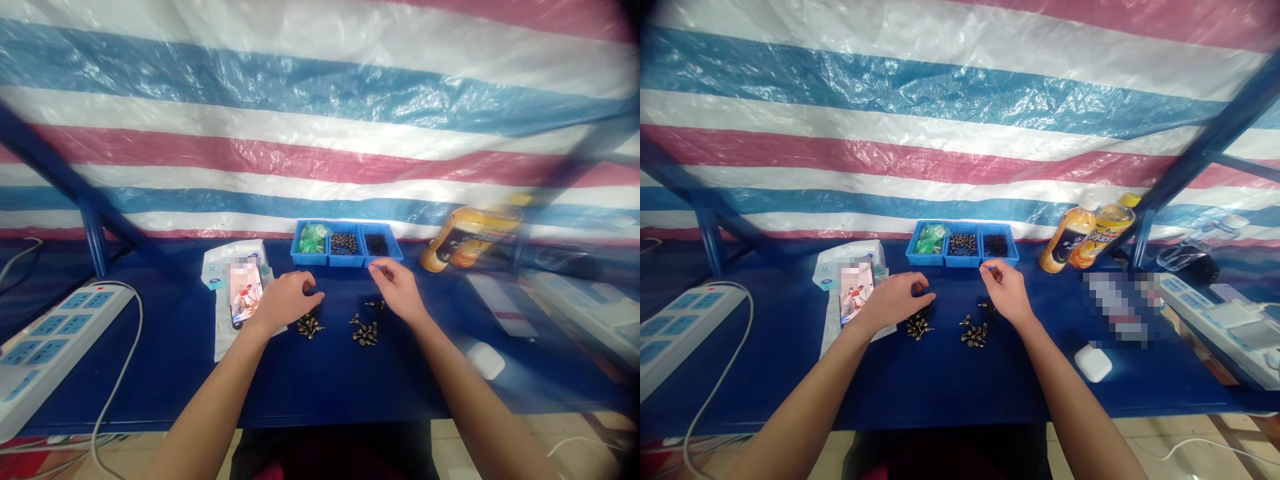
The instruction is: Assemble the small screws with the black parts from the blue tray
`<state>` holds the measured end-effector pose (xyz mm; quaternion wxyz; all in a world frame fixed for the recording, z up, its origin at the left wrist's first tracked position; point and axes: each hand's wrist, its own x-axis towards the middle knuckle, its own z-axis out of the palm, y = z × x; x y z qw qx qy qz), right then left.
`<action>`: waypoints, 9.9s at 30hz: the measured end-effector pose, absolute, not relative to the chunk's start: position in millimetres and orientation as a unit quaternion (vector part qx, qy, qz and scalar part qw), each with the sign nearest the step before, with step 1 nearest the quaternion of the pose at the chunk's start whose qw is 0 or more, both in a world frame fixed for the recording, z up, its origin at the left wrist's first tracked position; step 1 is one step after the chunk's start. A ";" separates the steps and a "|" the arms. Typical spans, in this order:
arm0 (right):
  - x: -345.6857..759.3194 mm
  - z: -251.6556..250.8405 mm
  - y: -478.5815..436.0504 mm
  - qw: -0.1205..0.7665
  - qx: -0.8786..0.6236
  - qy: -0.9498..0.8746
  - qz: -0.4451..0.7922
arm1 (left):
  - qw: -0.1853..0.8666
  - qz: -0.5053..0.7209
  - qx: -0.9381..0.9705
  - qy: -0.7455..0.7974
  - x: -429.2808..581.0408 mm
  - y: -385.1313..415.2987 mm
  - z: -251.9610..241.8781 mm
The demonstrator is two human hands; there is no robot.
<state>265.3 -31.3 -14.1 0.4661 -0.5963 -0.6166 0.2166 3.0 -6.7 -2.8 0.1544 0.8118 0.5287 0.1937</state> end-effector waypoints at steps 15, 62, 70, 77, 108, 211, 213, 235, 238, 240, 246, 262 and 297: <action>256.3 -17.8 -33.6 0.428 -0.576 -0.662 0.215 | 0.166 0.103 0.846 0.496 4.9 -16.2 2.8; 248.4 -21.7 -35.8 0.282 -0.519 -0.793 0.151 | 0.192 0.283 0.820 0.459 30.0 -11.2 -19.6; 252.5 -17.7 -34.9 0.386 -0.518 -0.739 0.192 | 0.179 0.277 0.819 0.470 27.6 -11.8 -15.0; 254.9 -25.0 -32.0 0.405 -0.566 -0.678 0.238 | 0.161 0.272 0.820 0.478 27.4 -14.1 -10.6; 226.9 -12.8 -47.6 0.390 -0.465 -0.764 0.218 | 0.326 0.399 0.762 0.392 44.0 -26.6 -1.0; 237.6 -17.0 -33.6 0.461 -0.526 -0.665 0.261 | 0.202 0.240 0.844 0.436 23.4 -12.5 -10.4; 240.1 -14.3 -33.3 0.466 -0.533 -0.651 0.274 | 0.201 0.252 0.842 0.432 23.8 -12.1 -10.4; 243.3 -17.9 -37.3 0.433 -0.532 -0.652 0.324 | 0.330 0.418 0.730 0.428 32.4 -14.1 -7.7; 230.6 -11.8 -46.1 0.388 -0.499 -0.703 0.326 | 0.354 0.444 0.708 0.421 37.6 -17.6 -8.4; 224.4 -9.7 -49.1 0.366 -0.495 -0.723 0.314 | 0.336 0.450 0.707 0.429 40.4 -20.0 -7.8; 217.9 -9.8 -49.6 0.357 -0.482 -0.752 0.274 | 0.299 0.444 0.725 0.432 44.9 -24.7 -4.9; 250.9 -21.4 -29.6 0.529 -0.601 -0.515 0.305 | 0.300 0.497 0.679 0.449 40.9 -19.3 -6.9; 258.5 -17.2 -29.1 0.552 -0.570 -0.498 0.350 | 0.332 0.435 0.696 0.464 34.0 -16.3 -4.3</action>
